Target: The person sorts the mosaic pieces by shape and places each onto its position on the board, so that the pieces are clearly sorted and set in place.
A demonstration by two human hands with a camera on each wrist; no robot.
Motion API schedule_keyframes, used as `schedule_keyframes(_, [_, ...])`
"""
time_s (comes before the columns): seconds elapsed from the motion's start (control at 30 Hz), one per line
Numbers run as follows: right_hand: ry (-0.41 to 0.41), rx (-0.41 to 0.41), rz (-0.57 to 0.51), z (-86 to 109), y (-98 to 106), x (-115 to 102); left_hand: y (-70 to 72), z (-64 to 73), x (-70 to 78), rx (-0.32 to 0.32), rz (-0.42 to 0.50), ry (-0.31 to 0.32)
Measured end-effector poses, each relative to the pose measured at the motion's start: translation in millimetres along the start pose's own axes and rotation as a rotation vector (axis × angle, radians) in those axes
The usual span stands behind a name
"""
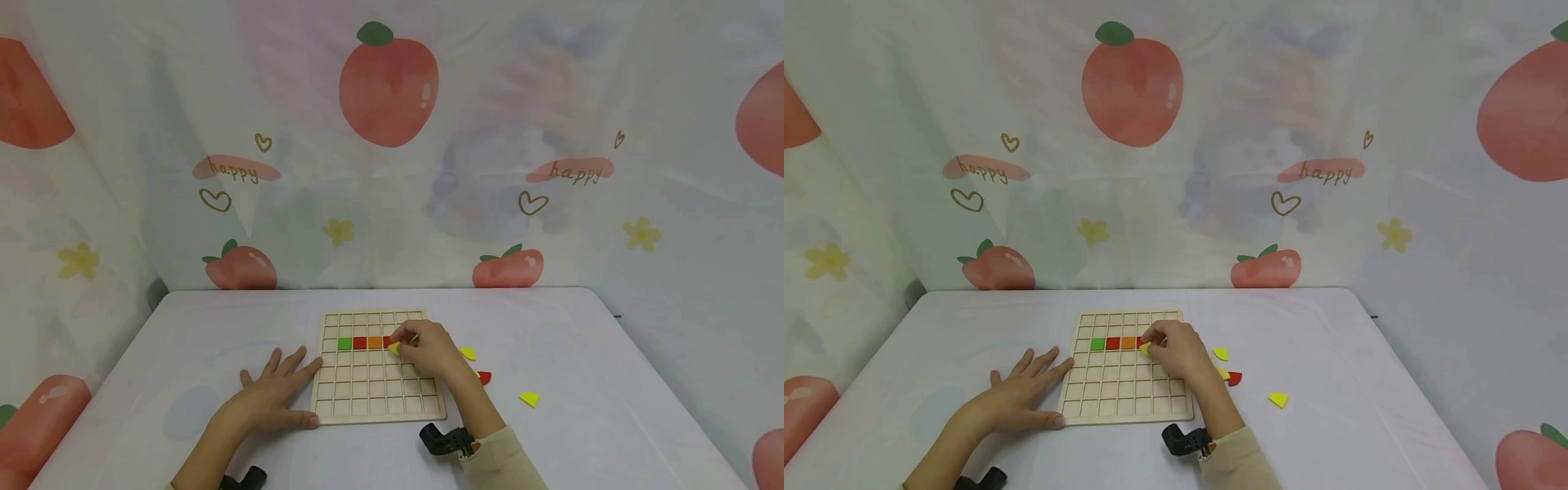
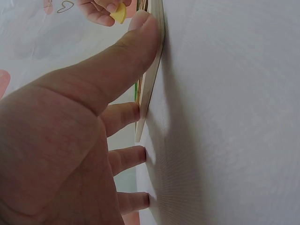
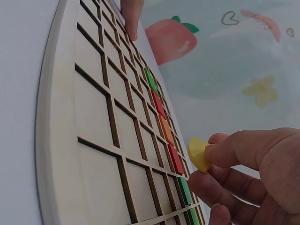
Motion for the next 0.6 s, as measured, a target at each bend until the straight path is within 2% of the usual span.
schedule_keyframes(0.33, [0.042, -0.025, -0.003, 1.8, -3.2, -5.1, -0.2, 0.6, -0.9, 0.002, 0.002, -0.009])
schedule_keyframes(0.6, [0.069, -0.056, -0.002, 1.5, -8.6, -9.2, 0.1, -0.3, -1.5, -0.002, 0.019, 0.013])
Point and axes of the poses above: each hand's wrist, its own z-axis away from the middle knuckle, its own y-axis out of the back of the hand, x = y × z, the point moved 2 cm from there along -z, towards the middle knuckle, and after that the axes turned 15 degrees about -y, right-handed, at the moved point
